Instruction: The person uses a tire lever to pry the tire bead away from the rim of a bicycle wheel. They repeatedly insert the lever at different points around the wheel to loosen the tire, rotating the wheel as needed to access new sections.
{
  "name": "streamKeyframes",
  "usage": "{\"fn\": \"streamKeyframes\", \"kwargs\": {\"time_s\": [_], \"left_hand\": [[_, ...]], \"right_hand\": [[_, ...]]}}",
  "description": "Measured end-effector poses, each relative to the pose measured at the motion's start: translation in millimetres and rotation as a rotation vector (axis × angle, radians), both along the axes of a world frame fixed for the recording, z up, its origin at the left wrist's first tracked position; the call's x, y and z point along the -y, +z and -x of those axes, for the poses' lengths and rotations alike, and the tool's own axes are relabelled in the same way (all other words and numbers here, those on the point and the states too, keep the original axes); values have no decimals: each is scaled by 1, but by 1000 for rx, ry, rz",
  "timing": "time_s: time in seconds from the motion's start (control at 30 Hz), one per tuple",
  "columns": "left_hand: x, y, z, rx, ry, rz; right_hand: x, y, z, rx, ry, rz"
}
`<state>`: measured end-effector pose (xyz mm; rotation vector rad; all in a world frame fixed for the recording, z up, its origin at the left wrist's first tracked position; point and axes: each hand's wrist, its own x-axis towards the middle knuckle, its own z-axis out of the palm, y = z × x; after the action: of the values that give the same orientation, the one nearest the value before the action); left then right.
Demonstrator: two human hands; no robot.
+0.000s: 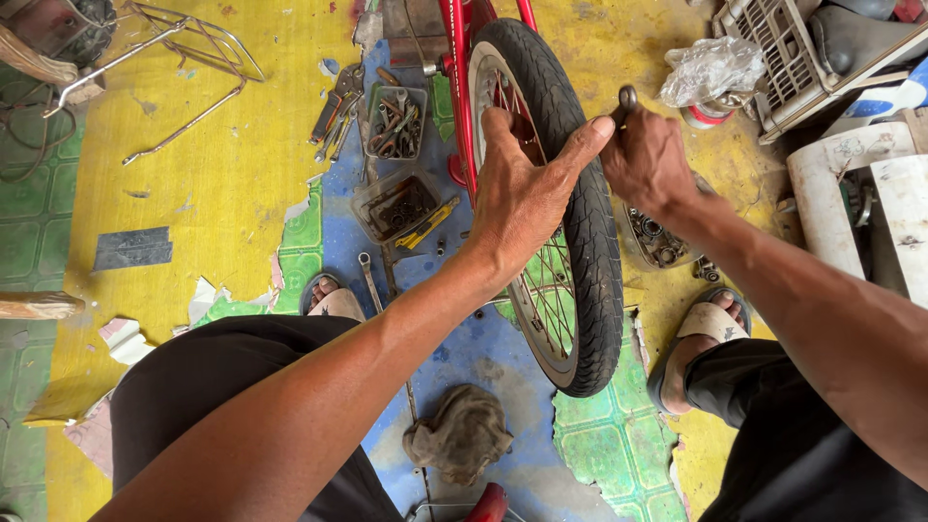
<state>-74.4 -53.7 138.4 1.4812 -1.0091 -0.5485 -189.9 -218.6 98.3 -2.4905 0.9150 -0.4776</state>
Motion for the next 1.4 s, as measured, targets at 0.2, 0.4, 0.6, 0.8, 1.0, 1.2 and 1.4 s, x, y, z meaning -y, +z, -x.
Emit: {"fn": "streamKeyframes", "kwargs": {"time_s": [0.2, 0.4, 0.6, 0.8, 1.0, 1.2, 1.4], "left_hand": [[0, 5, -1, -53, 39, -90], [3, -20, -6, 482, 86, -13], [-1, -26, -6, 796, 130, 97], [0, 7, 1, -237, 34, -59], [-5, 18, 3, -31, 60, 5], [-2, 16, 3, -88, 58, 17], [-5, 24, 4, -220, 48, -67]], "right_hand": [[-9, 17, 16, 122, 74, 41], [-27, 20, 36, 199, 171, 18], [-51, 7, 53, 17, 246, 137], [-66, -13, 66, -149, 336, 250], [-72, -39, 78, -312, 323, 271], [-74, -48, 80, -202, 422, 121], [-83, -36, 77, 3, 505, 161]]}}
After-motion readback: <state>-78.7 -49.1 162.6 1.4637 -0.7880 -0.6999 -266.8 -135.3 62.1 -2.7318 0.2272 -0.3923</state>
